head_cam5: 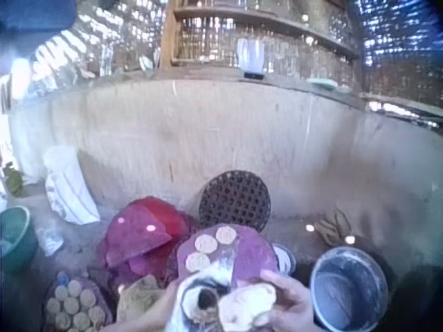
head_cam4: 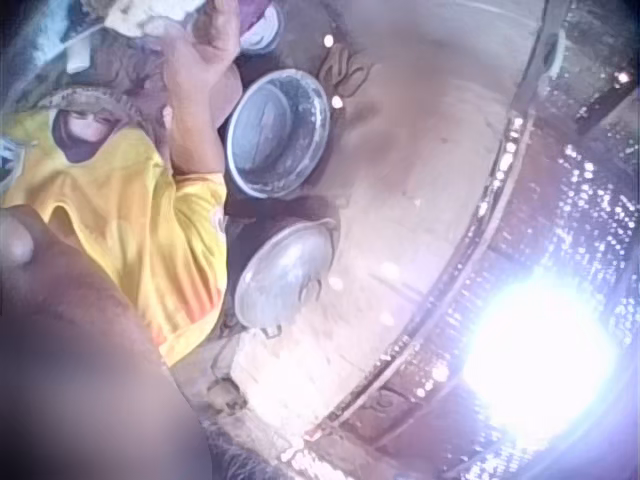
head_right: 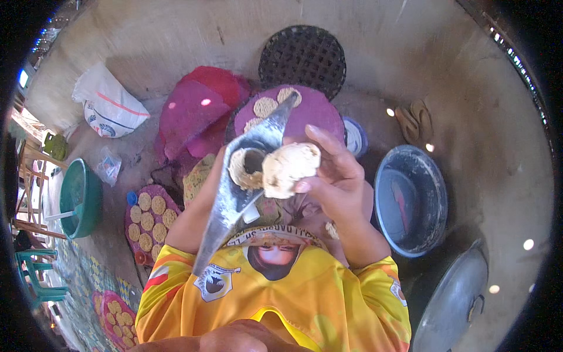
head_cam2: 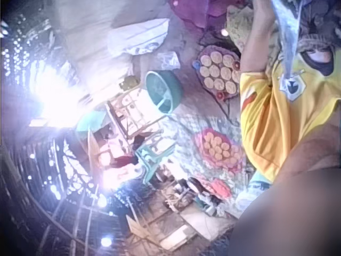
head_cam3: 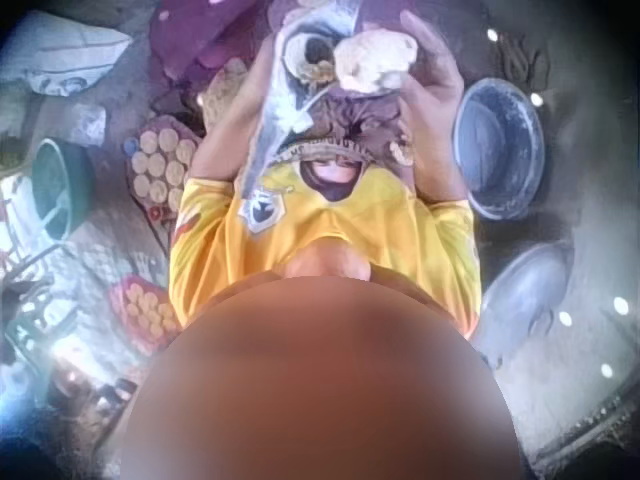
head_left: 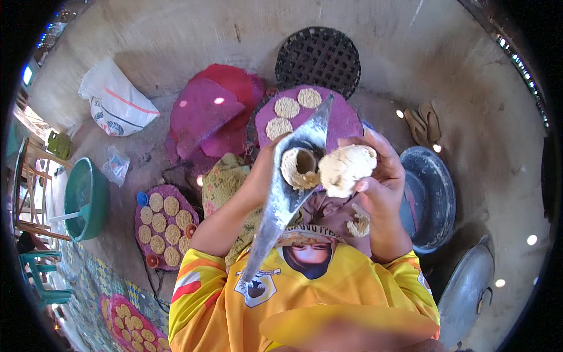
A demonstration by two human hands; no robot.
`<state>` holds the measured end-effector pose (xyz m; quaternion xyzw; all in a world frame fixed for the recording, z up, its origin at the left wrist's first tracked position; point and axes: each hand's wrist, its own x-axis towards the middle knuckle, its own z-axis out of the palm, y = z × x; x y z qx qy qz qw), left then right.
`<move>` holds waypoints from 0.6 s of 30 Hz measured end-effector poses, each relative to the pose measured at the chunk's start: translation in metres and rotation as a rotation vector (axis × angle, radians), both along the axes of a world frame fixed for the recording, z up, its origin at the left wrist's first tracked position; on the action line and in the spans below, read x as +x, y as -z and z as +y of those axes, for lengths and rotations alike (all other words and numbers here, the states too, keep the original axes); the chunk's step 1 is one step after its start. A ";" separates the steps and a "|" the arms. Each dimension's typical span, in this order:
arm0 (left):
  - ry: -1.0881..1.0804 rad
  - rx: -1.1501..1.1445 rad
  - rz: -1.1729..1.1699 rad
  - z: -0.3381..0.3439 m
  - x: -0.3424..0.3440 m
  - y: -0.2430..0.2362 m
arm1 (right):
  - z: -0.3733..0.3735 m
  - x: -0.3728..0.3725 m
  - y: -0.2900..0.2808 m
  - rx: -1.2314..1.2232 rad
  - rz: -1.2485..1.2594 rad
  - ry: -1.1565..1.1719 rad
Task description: The person scoops dough from a bowl, places it into a metal mold, presses it flat, and then releases the shaped cookies onto a purple tray. This process is repeated multiple times.
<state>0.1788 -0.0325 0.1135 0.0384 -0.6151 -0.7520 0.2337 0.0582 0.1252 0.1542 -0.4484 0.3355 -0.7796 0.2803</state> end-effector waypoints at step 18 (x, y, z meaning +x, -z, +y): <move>-0.046 0.293 -0.021 -0.029 -0.003 0.026 | -0.014 -0.005 0.025 0.016 0.962 0.511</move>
